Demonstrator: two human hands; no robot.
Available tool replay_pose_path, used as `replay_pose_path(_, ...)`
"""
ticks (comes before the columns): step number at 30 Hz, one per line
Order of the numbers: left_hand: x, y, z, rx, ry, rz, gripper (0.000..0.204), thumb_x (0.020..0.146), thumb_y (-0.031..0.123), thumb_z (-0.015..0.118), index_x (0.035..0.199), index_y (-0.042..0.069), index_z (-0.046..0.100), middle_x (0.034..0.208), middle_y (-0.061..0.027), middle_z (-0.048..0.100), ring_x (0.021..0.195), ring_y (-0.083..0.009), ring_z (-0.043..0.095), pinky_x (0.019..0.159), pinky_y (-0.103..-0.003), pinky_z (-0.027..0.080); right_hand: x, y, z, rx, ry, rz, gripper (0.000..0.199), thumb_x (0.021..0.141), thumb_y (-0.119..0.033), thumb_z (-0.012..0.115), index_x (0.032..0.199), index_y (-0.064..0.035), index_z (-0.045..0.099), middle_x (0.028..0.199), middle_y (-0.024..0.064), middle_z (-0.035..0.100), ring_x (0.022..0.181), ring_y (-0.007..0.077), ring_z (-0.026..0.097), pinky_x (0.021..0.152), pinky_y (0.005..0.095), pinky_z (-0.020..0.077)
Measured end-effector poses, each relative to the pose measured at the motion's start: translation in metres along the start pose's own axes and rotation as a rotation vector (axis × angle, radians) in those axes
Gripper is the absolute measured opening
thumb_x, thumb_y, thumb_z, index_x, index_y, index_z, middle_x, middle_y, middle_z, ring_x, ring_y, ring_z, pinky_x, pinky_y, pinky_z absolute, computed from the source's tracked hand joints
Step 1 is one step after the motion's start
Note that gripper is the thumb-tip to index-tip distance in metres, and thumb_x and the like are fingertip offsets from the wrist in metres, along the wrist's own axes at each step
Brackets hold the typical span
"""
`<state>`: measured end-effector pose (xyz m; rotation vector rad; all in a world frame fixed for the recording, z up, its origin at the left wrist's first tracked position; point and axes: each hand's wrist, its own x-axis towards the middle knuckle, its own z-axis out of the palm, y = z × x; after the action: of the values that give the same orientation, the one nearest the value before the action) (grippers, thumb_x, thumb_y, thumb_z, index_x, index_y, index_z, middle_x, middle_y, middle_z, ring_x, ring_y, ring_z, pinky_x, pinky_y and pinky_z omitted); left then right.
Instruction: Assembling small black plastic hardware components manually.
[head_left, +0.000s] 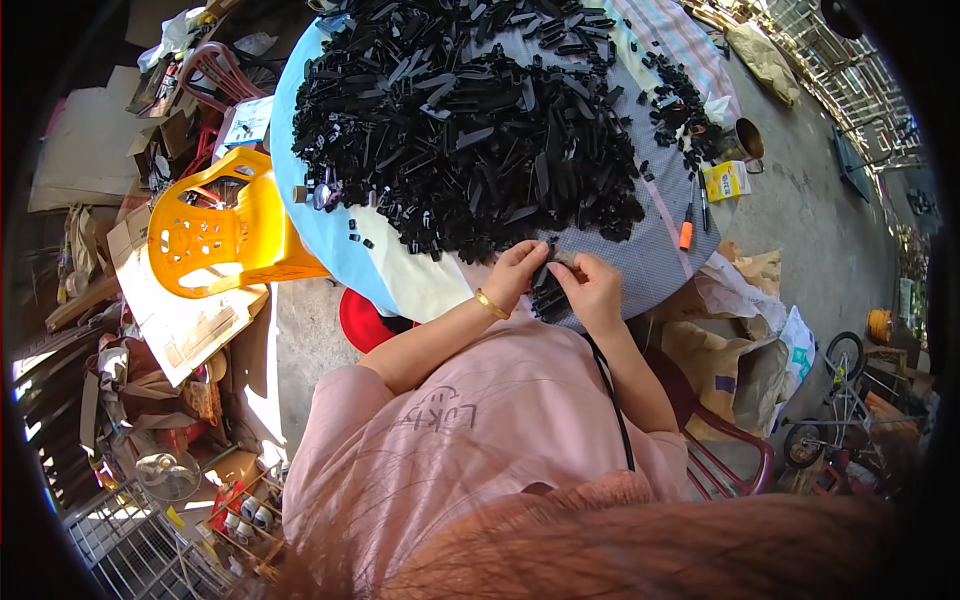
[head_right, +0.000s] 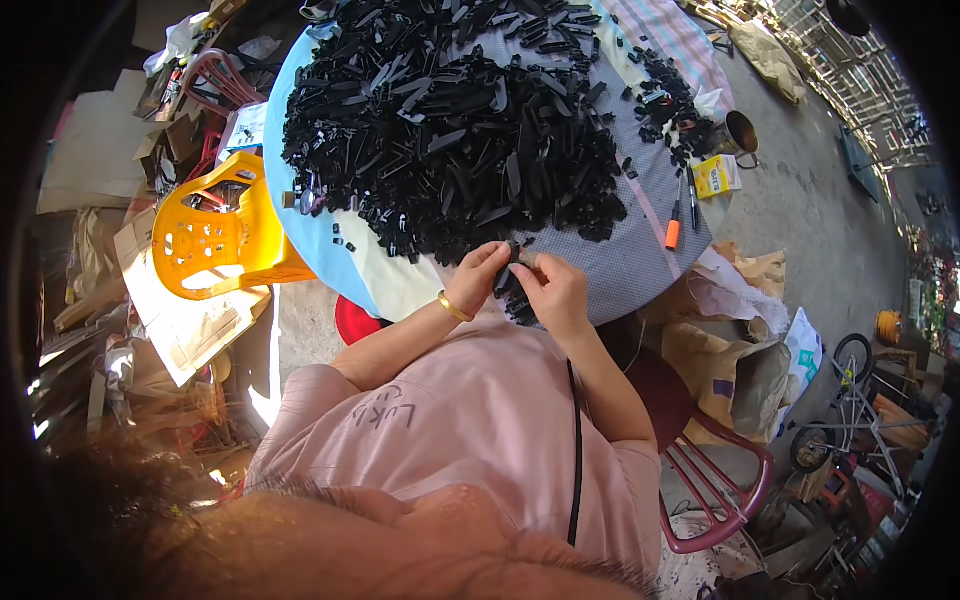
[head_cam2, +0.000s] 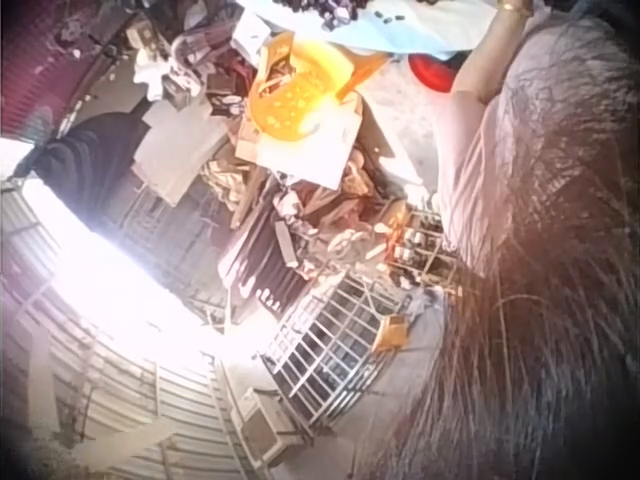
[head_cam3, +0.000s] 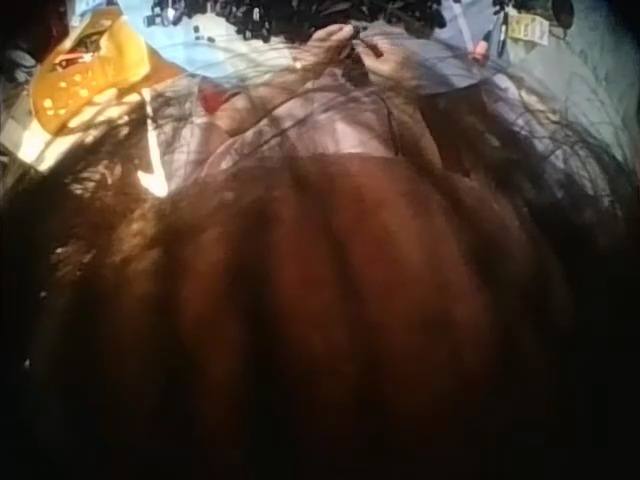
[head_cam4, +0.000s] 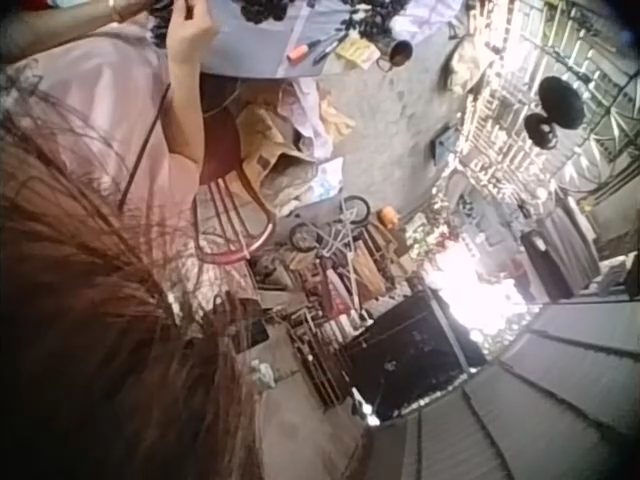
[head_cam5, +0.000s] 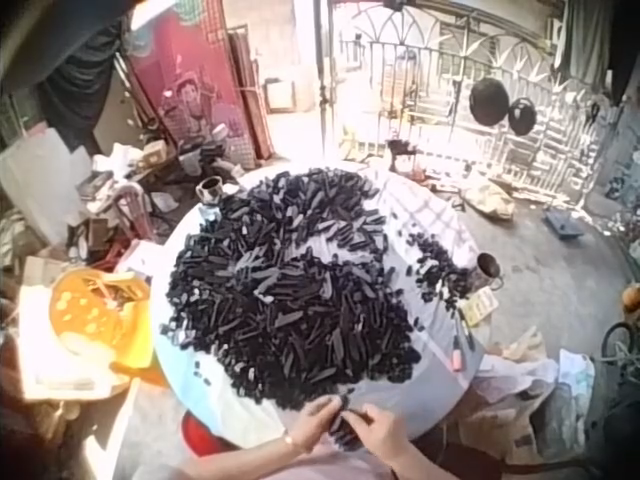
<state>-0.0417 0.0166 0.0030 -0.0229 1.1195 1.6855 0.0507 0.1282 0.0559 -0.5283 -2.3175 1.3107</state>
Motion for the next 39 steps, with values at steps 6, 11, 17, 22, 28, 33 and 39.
replay_pose_path(6, -0.004, 0.003, 0.006, 0.268, 0.076, 0.171, 0.023, 0.087, 0.024, 0.053, 0.090, 0.001, 0.056, 0.077, 0.0015, 0.057, 0.066, -0.0051, 0.049, 0.057, -0.019, 0.040, -0.006, -0.004, -0.003, -0.023, -0.135, -0.046, 0.010, 0.075, -0.007, 0.062, 0.078, 0.0006, 0.056, 0.066, 0.0104, 0.055, 0.053, 0.0194, 0.054, 0.048, 0.0290, 0.0421)
replay_pose_path(11, -0.007, 0.004, 0.008, 0.720, 0.142, 0.336, 0.021, 0.085, 0.018, 0.055, 0.092, -0.001, 0.055, 0.070, 0.0004, 0.054, 0.063, -0.0034, 0.044, 0.054, -0.019, 0.038, -0.011, -0.006, -0.004, -0.371, -0.212, -0.168, 0.010, 0.075, -0.008, 0.057, 0.078, -0.0004, 0.050, 0.070, 0.0127, 0.053, 0.058, 0.0288, 0.055, 0.050, 0.0374, 0.0435)
replay_pose_path(17, -0.007, 0.001, 0.007, 0.776, 0.207, 0.364, 0.022, 0.083, 0.018, 0.057, 0.092, -0.002, 0.054, 0.068, 0.0000, 0.053, 0.060, -0.0050, 0.044, 0.051, -0.020, 0.038, -0.020, 0.005, 0.004, -0.392, -0.364, -0.243, 0.013, 0.076, -0.011, 0.054, 0.072, -0.0016, 0.046, 0.068, 0.0134, 0.052, 0.058, 0.0299, 0.055, 0.052, 0.0372, 0.0455)
replay_pose_path(22, 0.004, -0.011, 0.003, 0.776, 0.352, 0.467, 0.022, 0.083, 0.018, 0.058, 0.093, -0.001, 0.053, 0.066, -0.0012, 0.053, 0.059, -0.0066, 0.044, 0.052, -0.022, 0.039, -0.020, 0.012, 0.014, -0.188, -0.371, -0.139, 0.016, 0.072, -0.014, 0.057, 0.074, 0.0005, 0.050, 0.067, 0.0153, 0.054, 0.058, 0.0329, 0.055, 0.052, 0.0392, 0.0444)
replay_pose_path(28, 0.018, -0.022, -0.017, 1.180, 0.226, 0.446, 0.033, 0.078, 0.025, 0.061, 0.100, 0.002, 0.053, 0.077, -0.0169, 0.059, 0.067, -0.0297, 0.058, 0.061, -0.035, 0.046, 0.015, 0.085, 0.008, -0.407, -0.059, 0.106, 0.018, 0.074, -0.020, 0.058, 0.083, -0.0029, 0.058, 0.077, 0.0166, 0.060, 0.068, 0.0340, 0.058, 0.058, 0.0411, 0.0454)
replay_pose_path(33, 0.009, -0.037, -0.014, 1.475, -0.126, 0.405, 0.041, 0.077, 0.032, 0.061, 0.108, 0.006, 0.051, 0.086, -0.0174, 0.059, 0.078, -0.0334, 0.057, 0.068, -0.041, 0.046, 0.036, 0.121, 0.022, -0.566, 0.089, 0.176, 0.034, 0.076, -0.026, 0.061, 0.100, -0.0030, 0.055, 0.083, 0.0145, 0.061, 0.073, 0.0329, 0.059, 0.064, 0.0402, 0.0474)
replay_pose_path(39, 0.008, -0.021, -0.017, 1.519, -0.130, 0.602, 0.034, 0.077, 0.021, 0.059, 0.108, 0.008, 0.052, 0.089, -0.0151, 0.055, 0.082, -0.0327, 0.053, 0.073, -0.038, 0.044, 0.018, 0.126, 0.028, -0.191, 0.132, 0.320, 0.028, 0.070, -0.018, 0.067, 0.090, 0.0001, 0.058, 0.076, 0.0138, 0.063, 0.068, 0.0264, 0.062, 0.060, 0.0344, 0.0480)
